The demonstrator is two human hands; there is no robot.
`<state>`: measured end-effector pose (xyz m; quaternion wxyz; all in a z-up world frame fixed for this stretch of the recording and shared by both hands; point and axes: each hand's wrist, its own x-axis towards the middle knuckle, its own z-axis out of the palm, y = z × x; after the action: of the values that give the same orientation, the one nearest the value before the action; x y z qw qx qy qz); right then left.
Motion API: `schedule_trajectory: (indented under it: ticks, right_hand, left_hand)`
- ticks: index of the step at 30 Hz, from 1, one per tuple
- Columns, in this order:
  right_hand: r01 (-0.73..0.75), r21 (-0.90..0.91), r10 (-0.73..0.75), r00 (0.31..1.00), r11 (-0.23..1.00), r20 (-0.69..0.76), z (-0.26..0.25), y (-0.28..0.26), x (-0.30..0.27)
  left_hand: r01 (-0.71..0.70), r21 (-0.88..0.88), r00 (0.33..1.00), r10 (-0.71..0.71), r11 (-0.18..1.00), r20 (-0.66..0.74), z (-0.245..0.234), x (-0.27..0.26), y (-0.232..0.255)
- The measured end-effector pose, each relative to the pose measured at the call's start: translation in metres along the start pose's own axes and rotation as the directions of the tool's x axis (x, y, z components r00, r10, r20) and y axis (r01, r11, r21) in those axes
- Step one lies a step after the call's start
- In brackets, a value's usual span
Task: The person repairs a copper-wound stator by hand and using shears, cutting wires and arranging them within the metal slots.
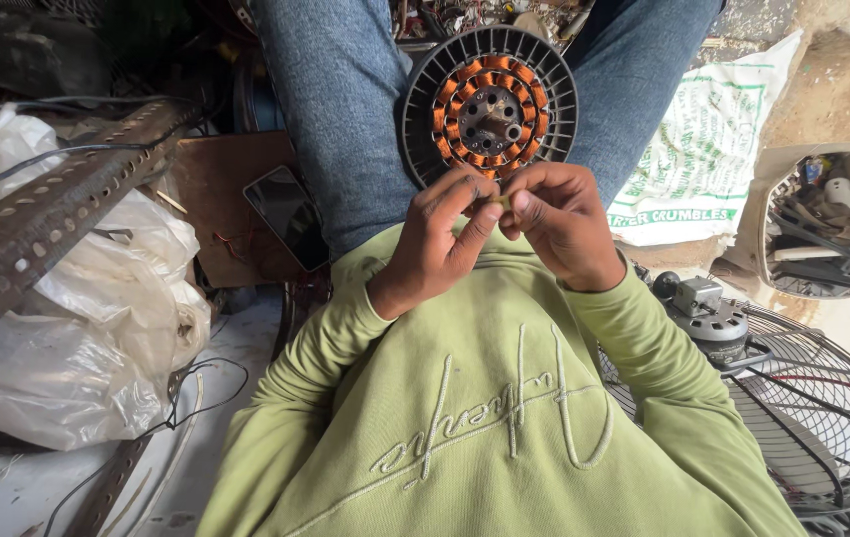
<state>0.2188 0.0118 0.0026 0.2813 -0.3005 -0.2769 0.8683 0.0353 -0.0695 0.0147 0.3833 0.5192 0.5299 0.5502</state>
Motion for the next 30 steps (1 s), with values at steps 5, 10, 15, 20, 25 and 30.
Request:
schedule_trajectory:
  ticks: [5, 10, 15, 20, 25, 30]
  right_hand:
    - [-0.121, -0.015, 0.122, 0.991, 0.993, 0.059, -0.013, -0.002, 0.0]
    - [-0.082, -0.025, 0.084, 0.99, 0.996, 0.112, -0.007, -0.004, 0.001]
    - [-0.019, -0.088, 0.028, 0.994, 0.996, 0.106, 0.006, -0.007, -0.003]
    - [0.042, -0.209, -0.016, 0.992, 0.977, 0.124, 0.014, -0.01, -0.006]
    - [0.054, -0.2, -0.025, 0.99, 0.978, 0.142, 0.014, -0.012, -0.007]
    - [0.068, -0.178, -0.045, 0.99, 0.982, 0.134, 0.016, -0.011, -0.006]
  left_hand:
    - [0.023, 0.019, 0.999, -0.024, 1.0, 0.035, -0.003, 0.002, 0.013]
    - [-0.037, 0.133, 0.999, 0.039, 0.99, -0.008, -0.002, -0.002, 0.02]
    - [-0.044, 0.217, 0.999, 0.047, 0.975, -0.008, -0.003, -0.006, 0.026]
    - [-0.073, 0.25, 0.997, 0.074, 0.965, 0.006, -0.006, -0.006, 0.03]
    - [-0.069, 0.208, 0.997, 0.059, 0.976, 0.051, -0.012, -0.003, 0.035]
    - [-0.121, 0.329, 0.992, 0.105, 0.937, 0.066, -0.011, -0.001, 0.041]
